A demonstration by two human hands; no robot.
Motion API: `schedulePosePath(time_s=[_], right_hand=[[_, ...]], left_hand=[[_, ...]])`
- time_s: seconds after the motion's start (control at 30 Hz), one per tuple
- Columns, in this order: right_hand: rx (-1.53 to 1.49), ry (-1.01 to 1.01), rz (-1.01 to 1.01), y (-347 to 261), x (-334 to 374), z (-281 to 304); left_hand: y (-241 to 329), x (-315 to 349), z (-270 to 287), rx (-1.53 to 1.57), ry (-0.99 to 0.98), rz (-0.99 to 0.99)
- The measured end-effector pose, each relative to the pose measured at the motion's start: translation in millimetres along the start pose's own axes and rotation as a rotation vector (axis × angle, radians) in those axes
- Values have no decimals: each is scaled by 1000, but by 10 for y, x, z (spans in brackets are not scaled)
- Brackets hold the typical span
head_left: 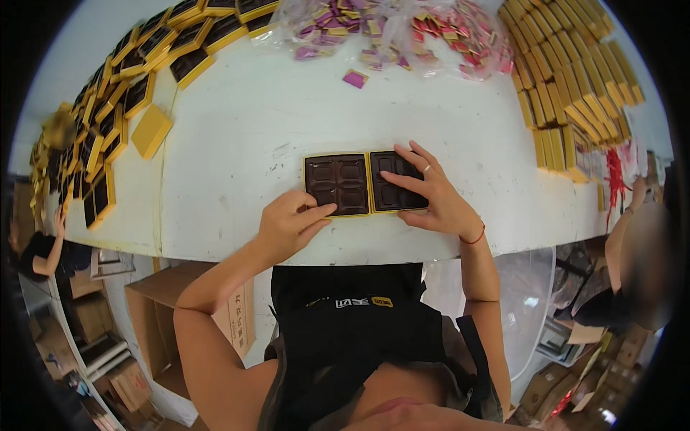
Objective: The person assembles makeup palettes by placing small colored pans into black trays and covering them with clear lids. The person handles the pans and trays by hand, arranging them on a white table.
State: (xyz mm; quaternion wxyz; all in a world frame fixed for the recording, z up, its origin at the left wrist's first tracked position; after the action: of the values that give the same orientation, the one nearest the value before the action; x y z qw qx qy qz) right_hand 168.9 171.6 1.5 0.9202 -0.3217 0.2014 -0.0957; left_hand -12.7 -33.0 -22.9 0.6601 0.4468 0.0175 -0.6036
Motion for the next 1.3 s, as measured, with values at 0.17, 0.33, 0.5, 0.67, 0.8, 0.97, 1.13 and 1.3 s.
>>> schedulePosePath(time_s=[0.17, 0.33, 0.5, 0.67, 0.8, 0.97, 1.13, 1.3], right_hand=[[26, 226, -87, -27, 206, 106], [-63, 501, -153, 17, 416, 184], [-62, 72, -62, -165, 87, 71], [404, 215, -91, -142, 234, 215], [559, 278, -336, -52, 501, 318], [476, 252, -30, -253, 393, 332], [256, 61, -87, -39, 381, 315], [315, 120, -97, -94, 275, 349]], left_hand=[[20, -169, 223, 25, 125, -18], [-1590, -418, 1706, -696, 518, 124], [-2855, -135, 2366, -980, 466, 424], [-2144, -132, 1941, -911, 256, 482], [-1559, -57, 1845, -739, 331, 443], [-1633, 53, 2154, -150, 504, 856], [-1577, 292, 1534, -30, 196, 1046], [-942, 233, 1368, -300, 110, 532]])
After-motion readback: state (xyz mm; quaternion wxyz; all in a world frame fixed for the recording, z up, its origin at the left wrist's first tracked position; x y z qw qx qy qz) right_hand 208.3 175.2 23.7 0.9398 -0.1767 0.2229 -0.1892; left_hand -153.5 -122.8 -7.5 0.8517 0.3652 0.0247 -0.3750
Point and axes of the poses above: each hand's wrist, its own x-axis away from the middle knuckle, its own z-axis out of the back of the hand, y = z × x, the point moved 4 cm from there along -x, towards the middle knuckle, and after that the axes turned 14 degrees about y, right-handed, at the moved point
